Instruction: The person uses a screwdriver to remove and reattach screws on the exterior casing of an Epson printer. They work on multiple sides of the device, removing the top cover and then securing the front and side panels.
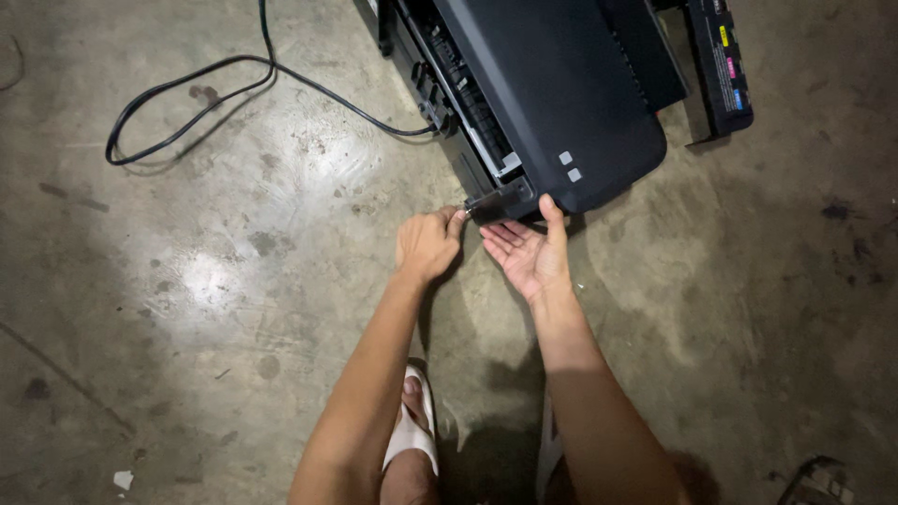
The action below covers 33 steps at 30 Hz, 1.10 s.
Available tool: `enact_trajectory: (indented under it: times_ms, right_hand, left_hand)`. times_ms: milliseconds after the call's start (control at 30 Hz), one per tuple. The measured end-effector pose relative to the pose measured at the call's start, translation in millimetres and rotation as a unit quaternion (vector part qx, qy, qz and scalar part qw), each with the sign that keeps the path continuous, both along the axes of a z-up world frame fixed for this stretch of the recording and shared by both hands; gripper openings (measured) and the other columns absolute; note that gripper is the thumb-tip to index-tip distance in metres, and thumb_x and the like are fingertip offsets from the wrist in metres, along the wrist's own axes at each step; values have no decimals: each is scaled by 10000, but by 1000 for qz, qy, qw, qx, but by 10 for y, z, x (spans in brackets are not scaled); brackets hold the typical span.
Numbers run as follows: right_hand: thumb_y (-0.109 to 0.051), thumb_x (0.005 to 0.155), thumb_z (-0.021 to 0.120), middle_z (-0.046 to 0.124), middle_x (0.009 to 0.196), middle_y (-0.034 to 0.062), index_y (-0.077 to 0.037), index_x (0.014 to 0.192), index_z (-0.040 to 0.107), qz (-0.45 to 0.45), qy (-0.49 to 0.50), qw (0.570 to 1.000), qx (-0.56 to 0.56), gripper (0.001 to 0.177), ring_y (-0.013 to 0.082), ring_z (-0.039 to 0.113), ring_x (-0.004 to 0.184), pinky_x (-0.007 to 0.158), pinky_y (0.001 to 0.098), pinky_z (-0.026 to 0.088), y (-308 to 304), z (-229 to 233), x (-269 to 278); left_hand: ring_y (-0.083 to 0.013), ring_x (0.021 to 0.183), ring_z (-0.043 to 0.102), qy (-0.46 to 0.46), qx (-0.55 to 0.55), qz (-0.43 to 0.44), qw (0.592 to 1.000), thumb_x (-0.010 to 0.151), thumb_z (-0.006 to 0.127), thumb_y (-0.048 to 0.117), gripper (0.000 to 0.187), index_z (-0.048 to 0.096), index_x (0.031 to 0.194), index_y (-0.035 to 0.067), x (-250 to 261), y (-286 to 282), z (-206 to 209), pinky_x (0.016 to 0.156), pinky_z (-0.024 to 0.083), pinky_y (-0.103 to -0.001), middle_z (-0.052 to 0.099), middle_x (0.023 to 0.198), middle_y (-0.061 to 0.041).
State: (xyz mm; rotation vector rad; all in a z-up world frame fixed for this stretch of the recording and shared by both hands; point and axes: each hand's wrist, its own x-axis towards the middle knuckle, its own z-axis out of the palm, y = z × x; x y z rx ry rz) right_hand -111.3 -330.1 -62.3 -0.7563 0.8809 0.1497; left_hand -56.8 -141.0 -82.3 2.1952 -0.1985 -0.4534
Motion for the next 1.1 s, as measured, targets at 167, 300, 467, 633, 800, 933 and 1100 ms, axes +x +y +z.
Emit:
enact_trajectory:
  times_ms: [167, 300, 467, 633, 800, 933, 1100]
  right_hand:
    - [-696, 652, 771, 528, 1318, 270, 150, 1301, 458, -8, -5, 1000, 23, 1112, 421, 544, 1292, 1169, 553, 375, 19, -94, 32]
    - [-675, 681, 782, 522, 1313, 268, 118, 1295, 440, -14, -10, 1000, 16, 1060, 429, 545, 1300, 1192, 563, 384, 41, -166, 20]
    - [-737, 696, 684, 597, 1308, 281, 66, 1276, 466, 86, 34, 992, -87, 1014, 366, 617, 1228, 1095, 544, 419, -67, 19, 43]
    - [-595, 848, 776, 647, 1184, 343, 112, 1146, 671, 17, 124, 905, -407, 774, 381, 665, 951, 943, 586, 534, -175, 521, -120]
    - [-237, 765, 835, 598, 1239, 134, -85, 1167, 693, 156, -165, 548, -805, 452, 324, 535, 1174, 1029, 479, 460, 194, 887, -127]
    - [-140, 590, 837, 545, 1361, 181, -62, 1259, 645, 380, -319, 324, -805, 701, 407, 440, 1304, 1073, 534, 390, 330, 1245, 237]
    - [-235, 597, 884, 570, 1305, 131, -110, 1140, 649, 530, -323, 101, -778, 605, 351, 497, 1283, 1061, 513, 419, 329, 1534, 678]
  left_hand:
    - [-443, 855, 684, 15, -7, 9, 1000, 999, 518, 404, 345, 764, 1070, 174, -22, -26, -49, 786, 516, -545, 710, 847, -244]
    - [-457, 888, 680, 21, 16, 42, 999, 1003, 517, 387, 336, 754, 1100, 170, -46, -115, -103, 803, 513, -560, 712, 895, -258]
    - [-452, 906, 686, 11, -3, 92, 996, 991, 536, 381, 326, 751, 1100, 161, -198, -205, -116, 806, 517, -560, 725, 945, -240]
    - [-447, 899, 689, 25, 26, 108, 994, 997, 547, 352, 305, 750, 1109, 154, -406, -204, -92, 813, 520, -557, 721, 918, -247]
    - [-444, 883, 691, 38, 13, 107, 993, 963, 571, 338, 291, 761, 1087, 157, -442, -238, -97, 810, 522, -555, 722, 901, -242]
    - [-445, 881, 692, 49, 7, 111, 993, 945, 583, 326, 289, 757, 1090, 146, -434, -190, -123, 805, 519, -563, 720, 897, -244]
    - [-454, 898, 688, 65, 16, 113, 991, 964, 584, 324, 293, 756, 1089, 123, -411, -260, -169, 822, 515, -567, 712, 917, -257]
